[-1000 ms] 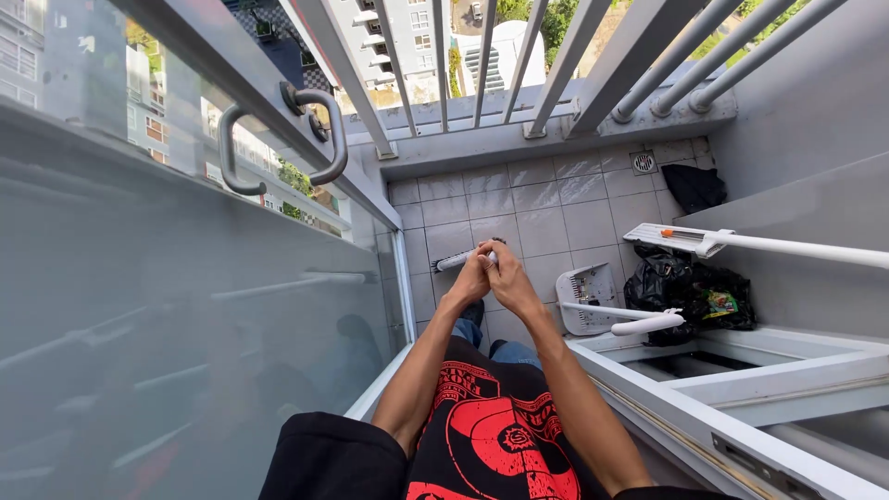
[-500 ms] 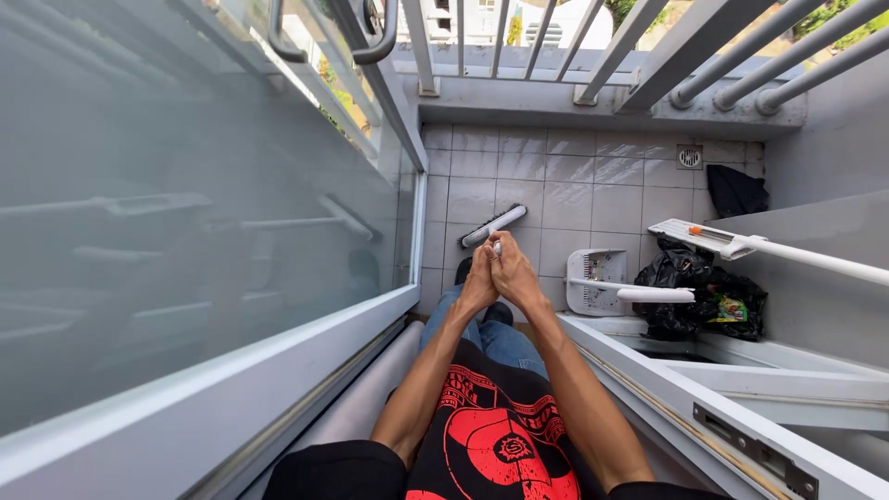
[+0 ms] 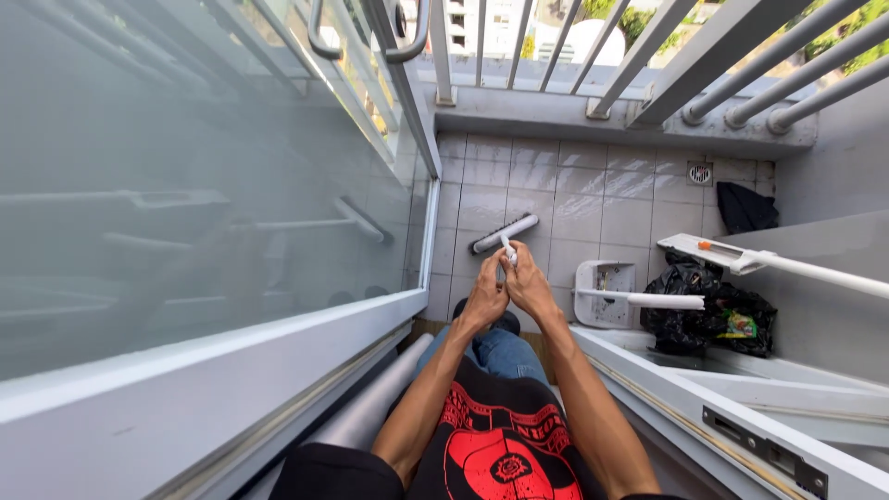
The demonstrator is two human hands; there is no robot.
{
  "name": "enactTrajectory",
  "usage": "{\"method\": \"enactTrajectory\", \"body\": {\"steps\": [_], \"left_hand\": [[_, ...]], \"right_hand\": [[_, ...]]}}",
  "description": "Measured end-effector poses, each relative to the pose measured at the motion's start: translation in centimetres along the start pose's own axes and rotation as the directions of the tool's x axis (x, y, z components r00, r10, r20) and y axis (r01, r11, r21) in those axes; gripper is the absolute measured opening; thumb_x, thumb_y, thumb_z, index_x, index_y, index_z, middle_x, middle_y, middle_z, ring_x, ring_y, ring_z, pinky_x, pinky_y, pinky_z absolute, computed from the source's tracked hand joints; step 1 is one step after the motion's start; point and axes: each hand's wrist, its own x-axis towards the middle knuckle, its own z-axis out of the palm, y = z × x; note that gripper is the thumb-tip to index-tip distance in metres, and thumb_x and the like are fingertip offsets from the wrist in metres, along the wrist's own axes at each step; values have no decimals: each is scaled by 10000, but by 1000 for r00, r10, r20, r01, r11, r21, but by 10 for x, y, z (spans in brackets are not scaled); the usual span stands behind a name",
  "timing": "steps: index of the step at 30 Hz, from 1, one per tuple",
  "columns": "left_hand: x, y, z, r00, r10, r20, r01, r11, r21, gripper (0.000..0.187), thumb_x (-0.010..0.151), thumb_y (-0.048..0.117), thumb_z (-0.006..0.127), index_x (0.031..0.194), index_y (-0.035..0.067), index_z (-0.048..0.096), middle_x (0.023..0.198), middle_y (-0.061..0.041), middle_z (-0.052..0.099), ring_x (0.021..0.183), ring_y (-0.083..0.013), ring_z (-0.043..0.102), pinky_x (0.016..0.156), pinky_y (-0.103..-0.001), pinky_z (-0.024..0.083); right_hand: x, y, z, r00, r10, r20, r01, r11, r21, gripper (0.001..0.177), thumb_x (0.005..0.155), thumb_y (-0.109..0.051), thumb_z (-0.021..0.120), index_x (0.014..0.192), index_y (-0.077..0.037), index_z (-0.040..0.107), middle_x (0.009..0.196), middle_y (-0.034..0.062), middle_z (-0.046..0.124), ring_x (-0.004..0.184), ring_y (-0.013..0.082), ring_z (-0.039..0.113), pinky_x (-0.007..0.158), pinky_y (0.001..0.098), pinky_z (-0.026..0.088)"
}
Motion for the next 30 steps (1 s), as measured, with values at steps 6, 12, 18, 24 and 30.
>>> {"method": "enactTrajectory", "body": {"steps": [6, 12, 18, 24, 30], "left_hand": [[14, 5, -9, 981, 195, 23, -195, 951, 238, 597, 933, -19, 542, 1508, 139, 504, 1465, -152, 524, 1243, -398, 598, 942, -467, 550], [24, 49, -27, 993, 106, 52, -117, 935, 334, 489, 905, 31, 547, 1382, 134, 578, 1318, -94, 652, 824, -325, 726, 781, -471, 570], [29, 36, -32, 984, 180, 17, -175, 926, 334, 311, 912, 117, 628, 1221, 111, 666, 1169, -84, 712, 811, -320, 727, 730, -453, 580], [32, 10, -23, 970, 209, 123, -240, 895, 376, 372, 830, 83, 657, 1197, 111, 705, 1178, -74, 732, 900, -339, 729, 774, -449, 581], [31, 3, -3, 954, 259, 152, -297, 883, 362, 375, 816, 85, 676, 1188, 114, 718, 1193, -62, 726, 907, -320, 735, 799, -426, 585]], "right_hand": [[16, 1, 1, 1000, 24, 11, -24, 1000, 16, 402, 1031, -284, 496, 1366, -64, 472, 1308, 263, 613, 1166, 472, 603, 917, 522, 496], [23, 15, 8, 1000, 13, -8, -13, 999, 36, 401, 1018, -233, 491, 1365, -34, 460, 1355, 277, 576, 1217, 465, 580, 970, 495, 490], [22, 2, 6, 998, 49, -29, -49, 999, 12, 400, 990, -237, 548, 1336, -38, 524, 1233, 269, 644, 1146, 444, 626, 928, 473, 509], [15, 19, 7, 988, 152, -5, -149, 974, 172, 329, 910, -201, 655, 1200, -46, 671, 1006, 167, 752, 902, 269, 745, 762, 361, 579], [1, 45, 5, 987, 134, -84, -108, 960, 258, 299, 911, -144, 668, 1188, -30, 685, 972, 129, 764, 860, 180, 731, 737, 317, 577]]}}
